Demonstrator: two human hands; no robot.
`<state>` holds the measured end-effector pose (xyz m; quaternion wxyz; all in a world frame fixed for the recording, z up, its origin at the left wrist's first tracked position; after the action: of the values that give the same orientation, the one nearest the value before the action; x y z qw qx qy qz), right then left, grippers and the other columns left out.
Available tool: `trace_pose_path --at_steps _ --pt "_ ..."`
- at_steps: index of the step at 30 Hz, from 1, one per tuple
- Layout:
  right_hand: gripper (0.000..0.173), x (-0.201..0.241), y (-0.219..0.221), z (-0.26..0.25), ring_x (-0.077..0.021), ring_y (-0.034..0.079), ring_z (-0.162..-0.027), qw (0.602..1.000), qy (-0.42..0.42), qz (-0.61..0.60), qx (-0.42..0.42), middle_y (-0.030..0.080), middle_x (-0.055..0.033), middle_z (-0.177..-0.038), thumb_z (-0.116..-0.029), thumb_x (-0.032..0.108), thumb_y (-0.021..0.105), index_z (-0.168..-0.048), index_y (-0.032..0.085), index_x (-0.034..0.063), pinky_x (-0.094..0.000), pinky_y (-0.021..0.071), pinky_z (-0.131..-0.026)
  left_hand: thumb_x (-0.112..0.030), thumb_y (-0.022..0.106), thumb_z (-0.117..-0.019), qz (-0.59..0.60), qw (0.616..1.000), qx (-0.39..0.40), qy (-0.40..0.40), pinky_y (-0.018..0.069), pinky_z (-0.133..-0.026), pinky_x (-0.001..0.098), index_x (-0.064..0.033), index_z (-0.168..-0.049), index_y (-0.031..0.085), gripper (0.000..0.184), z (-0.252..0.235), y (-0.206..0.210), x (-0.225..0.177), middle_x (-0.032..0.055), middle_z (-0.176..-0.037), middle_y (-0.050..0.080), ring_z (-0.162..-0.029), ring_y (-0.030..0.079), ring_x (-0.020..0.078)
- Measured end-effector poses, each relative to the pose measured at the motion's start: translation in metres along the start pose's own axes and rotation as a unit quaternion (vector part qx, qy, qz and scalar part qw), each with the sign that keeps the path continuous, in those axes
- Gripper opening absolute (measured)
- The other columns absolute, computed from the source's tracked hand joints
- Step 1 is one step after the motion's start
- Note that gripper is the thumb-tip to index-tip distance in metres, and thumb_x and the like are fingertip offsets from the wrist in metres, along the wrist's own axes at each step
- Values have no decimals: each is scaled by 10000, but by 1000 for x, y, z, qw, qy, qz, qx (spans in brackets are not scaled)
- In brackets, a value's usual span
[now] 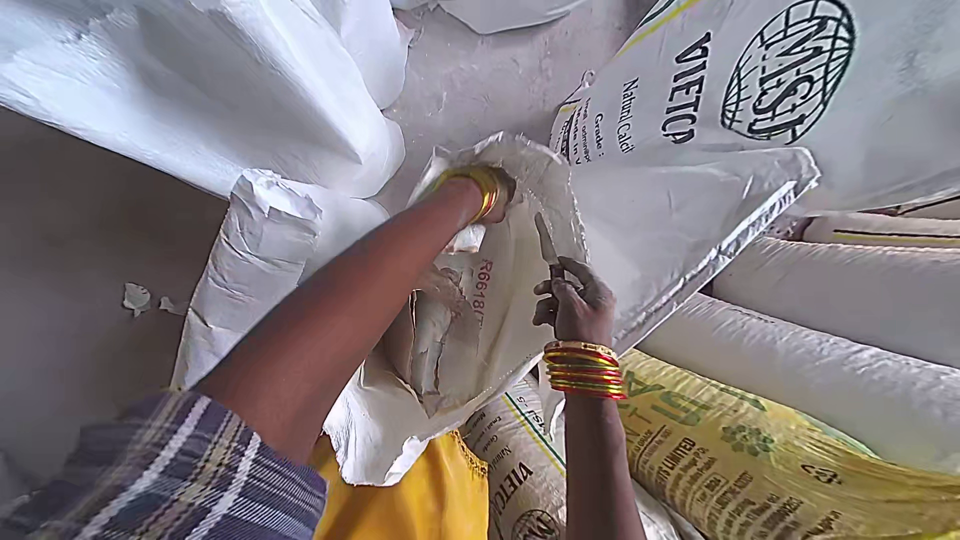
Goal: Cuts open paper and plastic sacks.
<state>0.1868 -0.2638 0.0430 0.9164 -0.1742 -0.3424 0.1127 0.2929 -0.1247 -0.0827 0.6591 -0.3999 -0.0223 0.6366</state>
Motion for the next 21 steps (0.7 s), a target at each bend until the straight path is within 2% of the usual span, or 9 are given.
trace_pose_path --at_steps 1,3,6,8,11,15,17,19,21 --pt "317 -2 -2 1 -41 523 -433 1000 -3 -11 -5 607 -47 -715 -1078 6 392 -1363 521 -42 -185 475 -439 -142 603 -992 31 998 35 -32 439 -1001 676 42 -1233 652 307 17 -7 -6 303 -1272 623 -1249 572 483" --pt "309 -5 -4 6 -42 524 -425 1000 -9 -25 -13 606 -48 -699 -1074 -1 399 -1352 520 -58 -182 476 -432 -86 569 -996 69 995 30 -61 411 -1064 662 44 -1291 629 328 31 -7 -11 295 -1350 596 -1323 533 468" --pt "317 -9 -2 16 -42 512 -425 999 -17 -25 -18 594 -49 -691 -1059 -32 402 -1350 519 -76 -181 465 -429 -86 567 -992 86 992 4 -87 427 -1052 659 50 -1311 609 350 41 2 -17 288 -1378 582 -1329 535 459" --pt "315 -12 3 23 -37 517 -429 1000 -18 -20 -12 596 -49 -694 -1054 -42 406 -1344 522 -82 -177 466 -432 -80 566 -1001 101 989 -7 -103 408 -1088 639 73 -1348 582 380 57 7 -21 290 -1409 563 -1349 520 450" --pt "321 -20 12 37 -29 502 -443 1000 -22 -6 18 606 -53 -731 -1046 -43 392 -1340 507 -104 -181 460 -447 -57 563 -999 139 980 -27 -137 428 -1056 626 101 -1299 583 340 94 17 -24 296 -1357 585 -1292 559 449" --pt "356 -43 26 43 -19 487 -462 994 -86 55 36 610 -34 -738 -1011 -11 410 -1328 535 -114 -189 443 -453 -47 474 -1039 140 978 -20 -154 457 -1037 597 51 -1309 610 318 121 30 -16 237 -1393 581 -1277 583 407" --pt "365 -43 31 39 -83 519 -532 981 -130 142 13 637 -70 -751 -997 7 447 -1322 586 -84 -261 459 -524 -23 473 -1032 148 977 -11 -152 434 -1071 594 34 -1363 587 354 121 23 -12 229 -1442 556 -1321 557 401" --pt "357 -27 31 33 -228 622 -651 962 -168 215 -17 693 -167 -804 -989 2 491 -1307 633 -76 -403 522 -663 3 485 -1014 148 979 1 -139 423 -1082 602 18 -1406 558 400 107 18 -10 216 -1473 532 -1344 538 398" --pt "350 -9 25 18 -288 655 -703 950 -183 249 -28 709 -203 -839 -990 5 498 -1298 649 -66 -455 531 -712 21 520 -987 150 983 -5 -108 428 -1076 613 9 -1421 554 435 87 20 -15 207 -1496 518 -1341 539 405"
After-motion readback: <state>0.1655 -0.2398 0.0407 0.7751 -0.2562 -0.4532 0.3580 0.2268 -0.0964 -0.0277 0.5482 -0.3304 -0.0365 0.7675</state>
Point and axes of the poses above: each hand's wrist, its own z-axis away from the middle knuckle, its own y-axis out of the palm, x = y × z, the point moved 5 cm from there along -z, towards the middle knuckle
